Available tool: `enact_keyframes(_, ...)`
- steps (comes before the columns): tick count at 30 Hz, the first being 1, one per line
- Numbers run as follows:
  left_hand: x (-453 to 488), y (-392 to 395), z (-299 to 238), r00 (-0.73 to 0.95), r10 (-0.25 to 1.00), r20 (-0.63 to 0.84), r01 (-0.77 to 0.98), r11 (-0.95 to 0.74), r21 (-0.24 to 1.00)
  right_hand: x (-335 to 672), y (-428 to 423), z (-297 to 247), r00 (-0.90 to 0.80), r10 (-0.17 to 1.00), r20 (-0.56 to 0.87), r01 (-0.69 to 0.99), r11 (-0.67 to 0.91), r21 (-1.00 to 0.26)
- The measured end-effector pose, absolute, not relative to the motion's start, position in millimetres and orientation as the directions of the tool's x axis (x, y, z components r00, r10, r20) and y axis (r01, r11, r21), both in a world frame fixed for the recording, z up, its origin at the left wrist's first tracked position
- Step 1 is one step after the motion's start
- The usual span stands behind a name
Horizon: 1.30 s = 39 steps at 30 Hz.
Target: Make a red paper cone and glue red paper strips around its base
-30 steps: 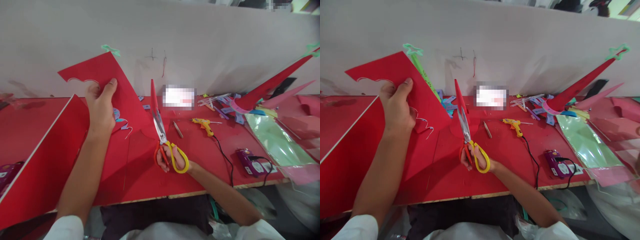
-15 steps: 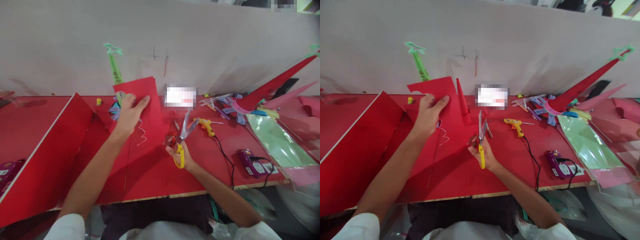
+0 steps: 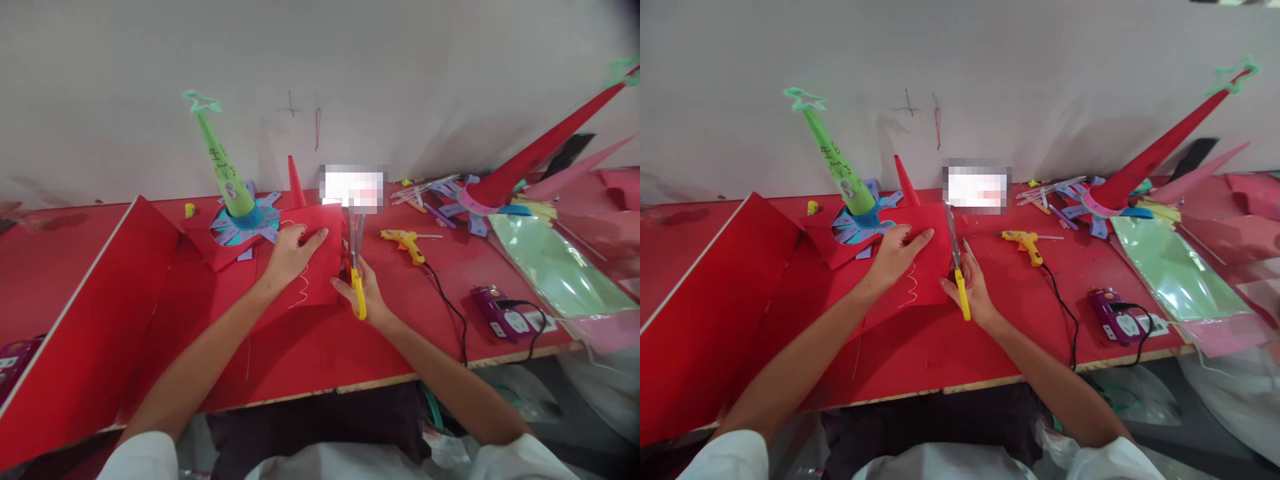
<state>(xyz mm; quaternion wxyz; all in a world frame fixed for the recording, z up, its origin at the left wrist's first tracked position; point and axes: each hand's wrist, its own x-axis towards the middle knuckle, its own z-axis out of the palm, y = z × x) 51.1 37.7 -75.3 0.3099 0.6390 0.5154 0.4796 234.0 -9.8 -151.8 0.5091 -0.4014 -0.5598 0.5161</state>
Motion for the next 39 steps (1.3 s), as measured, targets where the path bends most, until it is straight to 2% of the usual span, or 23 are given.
enact_keyframes(3, 50, 39, -75, -0.026, 0.949, 0.313, 0.349, -0.285, 0.893, 233, -9, -147, -0.091, 0.985, 0.144, -0.103, 0.134, -0.986)
enact_keyframes(11, 52, 39, -72, -0.075, 0.942, 0.327, 0.312, -0.289, 0.905, 234, -8, -143, -0.058, 0.986, 0.157, -0.093, 0.151, -0.984)
enact_keyframes(14, 52, 37, -65, -0.054, 0.978, 0.202, 0.138, -0.193, 0.971, 235, -7, -145, -0.03, 0.984, 0.175, -0.071, 0.173, -0.982)
enact_keyframes(17, 48, 37, -58, 0.114, 0.993, -0.003, -0.093, 0.013, 0.996, 236, -6, -145, 0.034, 0.982, 0.184, -0.059, 0.186, -0.981)
enact_keyframes(19, 45, 37, -56, 0.211, 0.977, -0.038, -0.131, 0.067, 0.989, 238, -5, -143, 0.075, 0.978, 0.193, -0.05, 0.197, -0.979)
enact_keyframes(21, 44, 36, -58, 0.27, 0.963, 0.003, -0.065, 0.015, 0.998, 240, -4, -141, 0.095, 0.972, 0.214, -0.02, 0.217, -0.976)
enact_keyframes(23, 46, 35, -61, 0.305, 0.951, 0.049, 0.073, -0.075, 0.995, 242, -3, -139, 0.106, 0.965, 0.242, 0.019, 0.241, -0.97)
enact_keyframes(26, 52, 31, -66, 0.285, 0.954, 0.089, 0.286, -0.174, 0.942, 244, -2, -135, 0.13, 0.955, 0.268, 0.035, 0.266, -0.963)
enact_keyframes(29, 54, 29, -65, 0.243, 0.956, 0.164, 0.387, -0.251, 0.887, 246, -2, -134, 0.138, 0.952, 0.273, 0.035, 0.27, -0.962)
enact_keyframes(34, 43, 33, -55, 0.139, 0.949, 0.283, 0.378, -0.315, 0.871, 245, -5, -137, 0.049, 0.966, 0.255, 0.045, 0.253, -0.966)
enact_keyframes(39, 34, 40, -52, 0.044, 0.948, 0.314, 0.254, -0.314, 0.915, 239, -8, -144, 0.046, 0.961, 0.273, -0.03, 0.274, -0.961)
